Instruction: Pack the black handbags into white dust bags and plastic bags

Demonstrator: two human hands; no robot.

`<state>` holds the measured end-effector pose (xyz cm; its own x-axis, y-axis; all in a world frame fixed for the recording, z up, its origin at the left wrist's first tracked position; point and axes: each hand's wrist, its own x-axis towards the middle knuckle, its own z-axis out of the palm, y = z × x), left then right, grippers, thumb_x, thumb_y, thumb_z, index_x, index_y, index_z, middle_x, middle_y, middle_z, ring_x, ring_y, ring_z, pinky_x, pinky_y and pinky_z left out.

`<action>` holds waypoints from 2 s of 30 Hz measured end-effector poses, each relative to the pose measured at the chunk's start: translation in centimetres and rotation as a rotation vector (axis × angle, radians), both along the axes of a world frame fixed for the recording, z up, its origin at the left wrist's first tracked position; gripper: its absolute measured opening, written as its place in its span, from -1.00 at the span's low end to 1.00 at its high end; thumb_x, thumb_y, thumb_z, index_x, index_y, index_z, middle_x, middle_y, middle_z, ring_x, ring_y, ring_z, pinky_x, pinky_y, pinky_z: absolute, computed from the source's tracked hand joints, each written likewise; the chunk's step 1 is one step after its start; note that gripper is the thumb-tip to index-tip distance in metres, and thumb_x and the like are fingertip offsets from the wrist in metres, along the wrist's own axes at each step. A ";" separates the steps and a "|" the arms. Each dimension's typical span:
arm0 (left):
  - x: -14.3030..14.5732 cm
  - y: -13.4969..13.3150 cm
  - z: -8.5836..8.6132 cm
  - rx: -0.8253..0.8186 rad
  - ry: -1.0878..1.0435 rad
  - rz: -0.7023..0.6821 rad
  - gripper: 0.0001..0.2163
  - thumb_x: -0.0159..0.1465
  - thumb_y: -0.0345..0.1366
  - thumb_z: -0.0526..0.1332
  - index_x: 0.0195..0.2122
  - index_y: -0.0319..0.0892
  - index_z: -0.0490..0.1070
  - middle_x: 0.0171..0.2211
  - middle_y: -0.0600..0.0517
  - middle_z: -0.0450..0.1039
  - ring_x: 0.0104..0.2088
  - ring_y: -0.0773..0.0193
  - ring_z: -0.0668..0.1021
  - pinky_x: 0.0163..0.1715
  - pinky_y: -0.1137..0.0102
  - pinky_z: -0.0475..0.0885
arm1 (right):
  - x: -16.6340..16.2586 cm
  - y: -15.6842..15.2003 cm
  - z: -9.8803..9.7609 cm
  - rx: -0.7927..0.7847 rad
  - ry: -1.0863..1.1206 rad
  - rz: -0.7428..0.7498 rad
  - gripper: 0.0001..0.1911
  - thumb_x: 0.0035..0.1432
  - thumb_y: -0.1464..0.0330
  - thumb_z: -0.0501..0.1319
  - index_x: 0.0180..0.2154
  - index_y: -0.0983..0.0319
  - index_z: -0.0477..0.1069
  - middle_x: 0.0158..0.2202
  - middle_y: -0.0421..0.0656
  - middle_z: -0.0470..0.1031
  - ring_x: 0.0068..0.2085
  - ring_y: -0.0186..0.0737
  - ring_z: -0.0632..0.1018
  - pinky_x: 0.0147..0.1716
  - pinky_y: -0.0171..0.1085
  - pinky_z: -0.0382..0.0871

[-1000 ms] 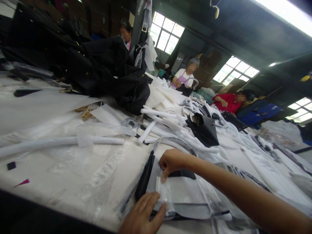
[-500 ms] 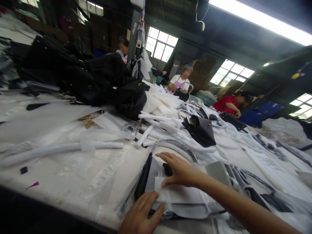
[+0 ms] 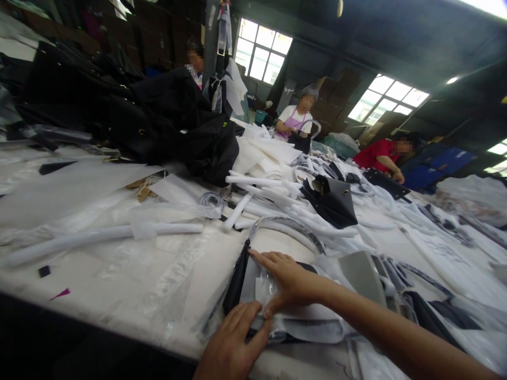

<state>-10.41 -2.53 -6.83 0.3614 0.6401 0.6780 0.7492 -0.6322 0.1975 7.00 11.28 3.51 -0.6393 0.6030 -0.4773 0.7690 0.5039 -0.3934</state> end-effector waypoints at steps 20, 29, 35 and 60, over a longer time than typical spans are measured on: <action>0.5 -0.2 -1.2 -0.031 -0.052 0.032 -0.65 0.43 -0.43 -0.03 0.05 -0.02 0.48 0.00 -0.07 0.50 -0.03 0.17 0.57 -0.09 0.33 0.56 | 1.1 0.6 -0.4 -0.027 0.156 -0.008 0.25 -0.10 0.09 0.45 0.42 0.29 -0.22 0.42 0.12 -0.06 0.38 0.12 0.10 0.32 0.03 -0.04; 0.3 0.0 -1.0 -0.032 -0.007 0.025 -0.67 0.43 -0.40 -0.03 0.03 -0.05 0.48 -0.02 -0.09 0.52 -0.06 0.15 0.60 -0.12 0.32 0.59 | 1.1 1.1 -1.6 -0.071 0.177 -0.137 0.20 -0.12 0.23 0.48 0.41 0.17 -0.14 0.36 0.06 0.14 0.31 0.15 0.25 0.27 0.06 0.07; 0.4 -0.2 -0.8 -0.028 0.010 0.032 -0.64 0.42 -0.44 -0.04 0.05 -0.04 0.48 -0.01 -0.09 0.52 -0.06 0.14 0.61 -0.14 0.30 0.60 | 1.6 0.4 -0.5 -0.049 0.226 -0.110 0.05 0.06 0.15 0.37 0.41 0.21 -0.14 0.36 0.07 0.15 0.32 0.06 0.25 0.29 0.01 0.05; -3.6 2.5 2.3 -0.423 -0.396 -0.062 -0.57 0.32 -0.23 0.23 0.22 -0.03 0.32 0.19 -0.02 0.41 0.17 0.17 0.48 0.16 0.31 0.40 | 10.5 -15.1 -1.7 0.631 0.301 -1.062 -0.40 0.29 -0.03 0.01 0.24 0.08 0.26 -0.25 -0.09 0.63 -0.22 0.03 0.65 -0.17 -0.11 0.49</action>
<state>-14.06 -0.08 -4.54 0.1776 0.8702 0.4596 0.5308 -0.4779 0.6999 17.46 -3.86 1.84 0.2631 0.9518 0.1578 0.8303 -0.1401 -0.5393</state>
